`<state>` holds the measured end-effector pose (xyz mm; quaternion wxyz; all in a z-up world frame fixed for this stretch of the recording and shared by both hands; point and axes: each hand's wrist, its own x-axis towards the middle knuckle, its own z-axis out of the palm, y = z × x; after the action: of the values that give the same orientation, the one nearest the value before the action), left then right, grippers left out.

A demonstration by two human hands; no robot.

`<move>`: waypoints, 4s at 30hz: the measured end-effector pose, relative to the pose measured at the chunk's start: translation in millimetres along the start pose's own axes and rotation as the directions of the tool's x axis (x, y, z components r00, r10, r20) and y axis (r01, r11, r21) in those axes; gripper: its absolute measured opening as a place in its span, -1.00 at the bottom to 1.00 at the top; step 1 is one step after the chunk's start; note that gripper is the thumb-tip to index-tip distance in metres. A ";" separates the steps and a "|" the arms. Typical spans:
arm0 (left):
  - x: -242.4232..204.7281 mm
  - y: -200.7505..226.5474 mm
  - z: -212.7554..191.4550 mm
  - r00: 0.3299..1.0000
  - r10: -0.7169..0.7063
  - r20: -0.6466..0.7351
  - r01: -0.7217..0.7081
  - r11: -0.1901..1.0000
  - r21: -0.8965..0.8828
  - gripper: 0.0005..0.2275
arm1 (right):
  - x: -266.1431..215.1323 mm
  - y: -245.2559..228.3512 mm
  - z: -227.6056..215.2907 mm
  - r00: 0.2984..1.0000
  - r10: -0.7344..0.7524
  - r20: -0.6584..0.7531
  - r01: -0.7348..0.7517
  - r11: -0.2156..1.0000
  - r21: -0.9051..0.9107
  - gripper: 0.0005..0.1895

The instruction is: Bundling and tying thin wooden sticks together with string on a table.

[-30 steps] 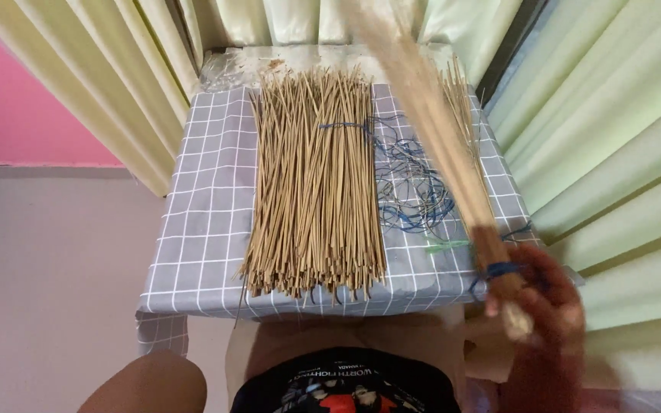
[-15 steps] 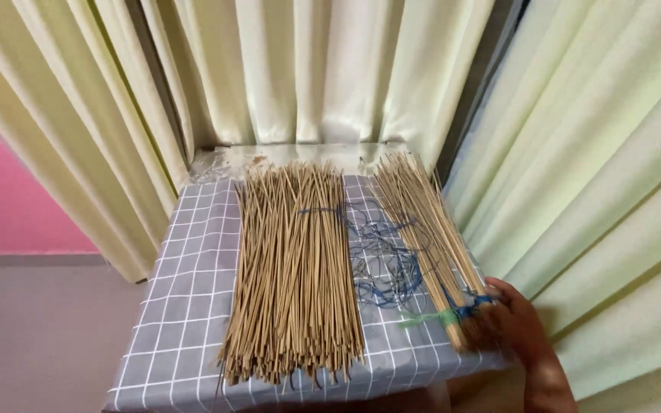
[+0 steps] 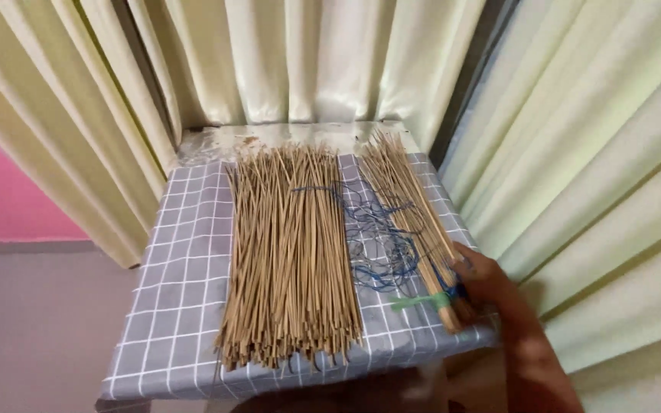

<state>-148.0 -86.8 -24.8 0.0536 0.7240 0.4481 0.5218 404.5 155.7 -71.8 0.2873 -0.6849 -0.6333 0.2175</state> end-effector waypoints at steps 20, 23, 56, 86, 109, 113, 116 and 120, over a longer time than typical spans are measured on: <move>82.1 -76.1 31.4 0.669 -0.727 0.157 0.451 0.564 0.692 -0.30 | -12.5 30.9 1.3 0.590 -0.805 0.064 0.571 0.359 -0.738 -0.91; 85.2 -73.6 30.3 0.658 -0.739 0.144 0.483 0.561 0.672 -0.28 | -13.0 19.2 -0.7 0.920 -0.393 -0.012 0.310 0.744 -0.593 -0.64; 74.4 -93.9 39.2 0.864 -0.495 0.092 0.357 0.731 0.581 -0.55 | -27.6 1.5 -7.9 0.975 -0.215 -0.059 0.170 0.888 -0.428 -0.36; 148.2 -83.5 93.2 0.548 -0.785 0.289 0.725 0.618 0.305 -0.52 | -85.5 -143.8 115.9 0.758 -0.575 -0.306 0.599 0.800 -0.019 -0.59; 172.1 -57.9 95.3 0.605 -0.758 0.244 0.591 0.633 0.500 -0.49 | -87.6 -134.1 113.6 0.692 -0.612 -0.384 0.654 0.756 -0.026 -0.70; 172.8 -61.8 98.9 0.591 -0.763 0.261 0.629 0.639 0.443 -0.39 | -92.9 -139.3 109.4 0.727 -0.593 -0.346 0.641 0.767 0.034 -0.70; 163.5 -111.5 107.0 0.632 -0.735 0.246 0.642 0.674 0.366 -0.51 | -89.9 -139.5 110.2 0.697 -0.611 -0.374 0.662 0.749 0.010 -0.71; 158.4 -113.9 103.1 0.625 -0.751 0.214 0.682 0.658 0.320 -0.57 | -89.2 -138.1 110.8 0.667 -0.637 -0.386 0.684 0.729 -0.021 -0.72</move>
<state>-124.1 132.5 -21.3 0.2558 0.5612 0.7362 0.2786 219.4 84.8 -67.4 0.5017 -0.4168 -0.7580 0.0058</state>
